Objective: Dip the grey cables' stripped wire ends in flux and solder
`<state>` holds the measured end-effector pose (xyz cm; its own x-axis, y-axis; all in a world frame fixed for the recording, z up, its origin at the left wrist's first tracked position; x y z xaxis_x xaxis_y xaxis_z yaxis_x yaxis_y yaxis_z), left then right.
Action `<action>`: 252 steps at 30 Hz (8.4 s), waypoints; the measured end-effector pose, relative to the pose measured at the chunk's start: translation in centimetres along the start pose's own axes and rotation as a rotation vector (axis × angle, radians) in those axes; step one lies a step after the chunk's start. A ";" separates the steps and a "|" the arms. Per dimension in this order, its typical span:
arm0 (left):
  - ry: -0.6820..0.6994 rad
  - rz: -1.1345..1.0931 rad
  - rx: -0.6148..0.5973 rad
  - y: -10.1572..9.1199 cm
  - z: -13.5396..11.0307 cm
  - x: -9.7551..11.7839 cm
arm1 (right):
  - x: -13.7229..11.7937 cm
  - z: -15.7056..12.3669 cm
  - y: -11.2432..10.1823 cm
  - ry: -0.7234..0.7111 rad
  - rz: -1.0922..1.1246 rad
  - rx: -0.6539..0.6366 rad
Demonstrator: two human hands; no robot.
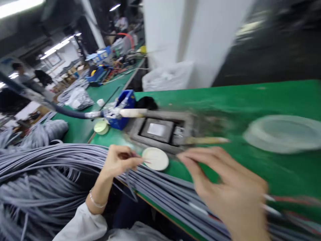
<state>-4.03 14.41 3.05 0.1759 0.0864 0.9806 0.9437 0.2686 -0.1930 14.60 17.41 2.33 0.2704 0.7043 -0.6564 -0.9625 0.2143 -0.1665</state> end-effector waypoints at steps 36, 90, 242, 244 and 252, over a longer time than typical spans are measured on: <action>-0.007 -0.438 0.279 3.4 -0.3 -0.3 | 0.1 1.4 0.3 0.431 0.407 0.248; -0.143 -0.445 0.115 3.6 0.1 -0.6 | -3.1 1.8 0.1 -0.113 0.082 0.106; 0.446 1.091 -0.315 11.8 17.3 -0.4 | 0.3 1.4 -2.9 0.482 0.110 0.450; 0.442 1.013 -0.300 11.2 16.7 1.0 | 0.3 1.5 -2.9 0.478 0.105 0.444; 0.259 0.634 -0.241 6.3 11.2 4.7 | 0.5 1.3 -2.8 0.453 0.103 0.431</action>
<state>-0.36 27.24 6.02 0.7420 -0.0826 0.6653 0.6687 0.0213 -0.7432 17.43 18.09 3.43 0.0495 0.3993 -0.9155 -0.8616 0.4806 0.1631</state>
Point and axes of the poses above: each hand's wrist, its own z-axis towards the middle knuckle, its own y-axis out of the palm, x = y × z, the point moved 6 cm from there along z, towards the middle knuckle, and after that the axes turned 12 degrees about x, right-handed, at the moved point
